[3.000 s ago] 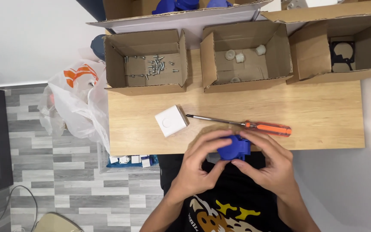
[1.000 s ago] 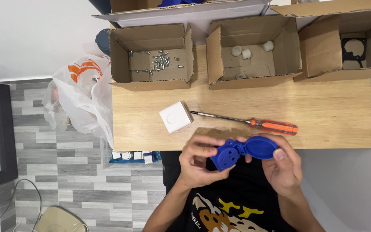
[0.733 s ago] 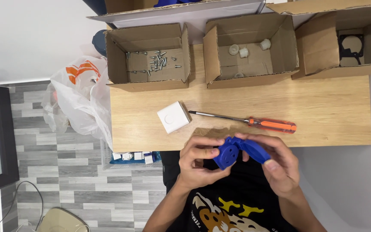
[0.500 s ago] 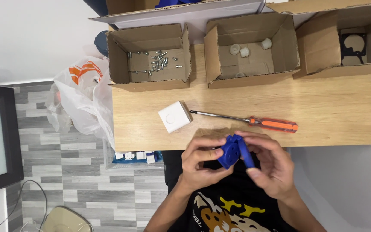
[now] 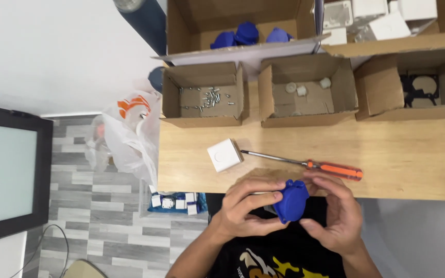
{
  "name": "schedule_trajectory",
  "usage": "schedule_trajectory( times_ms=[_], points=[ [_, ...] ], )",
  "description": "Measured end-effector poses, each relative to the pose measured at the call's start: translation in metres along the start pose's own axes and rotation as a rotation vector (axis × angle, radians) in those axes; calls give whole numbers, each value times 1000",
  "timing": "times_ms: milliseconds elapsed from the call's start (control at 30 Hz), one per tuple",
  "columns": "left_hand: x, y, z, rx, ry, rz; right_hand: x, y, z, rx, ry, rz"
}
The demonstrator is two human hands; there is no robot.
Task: Assembling electrical components by fitting plastic parts together and tightening screws with a screwdriver.
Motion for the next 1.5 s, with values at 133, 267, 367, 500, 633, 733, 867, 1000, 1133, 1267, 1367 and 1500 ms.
schedule_trajectory(
  times_ms=[133, 267, 367, 500, 633, 733, 867, 1000, 1133, 1267, 1367, 1500],
  points=[
    [-34, 40, 11, 41, 31, -18, -13, -1, 2, -53, -147, 33],
    [-64, 97, 25, -136, 41, 75, -11, 0, 0, -9, -180, 20],
    [-63, 133, 38, -149, 228, 117, -9, 4, -6, -44, -317, 3],
    [-56, 164, 36, -67, 470, 212, -10, 3, -8, -135, -406, -6],
    [-54, 186, 35, -88, 492, 273, -16, -5, -1, -190, -449, -20],
    [-51, 198, 38, -90, 384, 255, -14, -11, 8, -129, -399, 3],
    [-51, 204, 37, -74, 339, 307, -9, -12, 10, -163, -432, -30],
    [-44, 190, -14, -196, -325, 160, -7, -9, 9, -262, -512, -27],
    [-34, 176, -31, -477, -1352, -270, 1, -19, 18, -197, -723, -25],
    [-41, 171, -28, -476, -1428, -334, -10, -63, 94, 347, -874, -300],
    [-48, 172, -24, -424, -1418, -325, -10, -79, 121, 414, -956, -322],
    [-54, 173, -28, -348, -1422, -272, -6, -85, 117, 101, -942, -173]
  ],
)
Point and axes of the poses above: each hand's wrist, its own y-axis towards the middle knuckle, its own x-axis out of the palm, z = x × y, the point moved 5 cm from there along y, towards the middle knuckle, and after that the axes turned 14 degrees about -x, right-handed, at the moved point
